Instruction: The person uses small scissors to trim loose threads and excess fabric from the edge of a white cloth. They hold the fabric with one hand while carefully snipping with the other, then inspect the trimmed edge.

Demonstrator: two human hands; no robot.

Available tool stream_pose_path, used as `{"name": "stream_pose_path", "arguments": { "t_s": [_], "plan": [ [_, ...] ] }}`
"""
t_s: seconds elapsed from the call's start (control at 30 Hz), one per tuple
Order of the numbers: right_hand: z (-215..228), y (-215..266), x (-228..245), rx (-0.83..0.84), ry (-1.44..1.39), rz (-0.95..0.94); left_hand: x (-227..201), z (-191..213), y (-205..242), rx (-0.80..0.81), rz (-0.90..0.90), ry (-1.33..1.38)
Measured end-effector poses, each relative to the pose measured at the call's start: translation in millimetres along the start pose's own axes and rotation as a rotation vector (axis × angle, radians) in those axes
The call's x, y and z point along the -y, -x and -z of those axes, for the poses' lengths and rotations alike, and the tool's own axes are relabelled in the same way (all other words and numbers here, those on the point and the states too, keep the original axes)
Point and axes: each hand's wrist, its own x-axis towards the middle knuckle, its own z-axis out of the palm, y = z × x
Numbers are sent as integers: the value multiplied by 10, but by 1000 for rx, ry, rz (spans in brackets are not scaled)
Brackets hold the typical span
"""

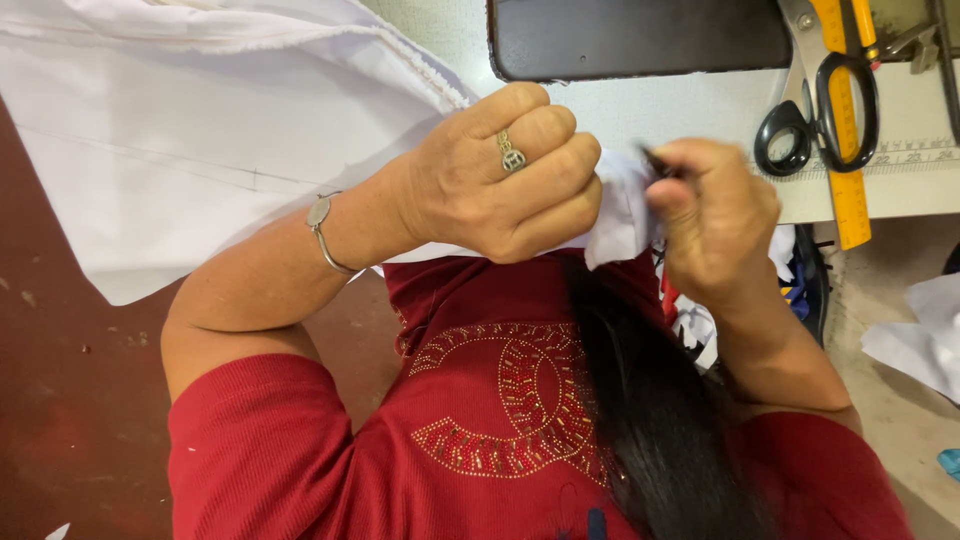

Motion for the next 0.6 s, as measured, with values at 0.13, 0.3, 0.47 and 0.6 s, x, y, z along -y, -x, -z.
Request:
{"name": "stream_pose_path", "arguments": {
  "t_s": [0.13,0.3,0.47,0.6],
  "plan": [
    [67,-21,42,-23,-159,-133,49,14,44,51,100,26],
    [-63,74,-103,17,274,148,225,-136,319,218,433,369],
    [-9,-55,-518,-168,122,226,452,-284,344,367,657,649],
    [163,-306,-629,-267,-673,-251,575,-316,223,646,879,804]
  ]
}}
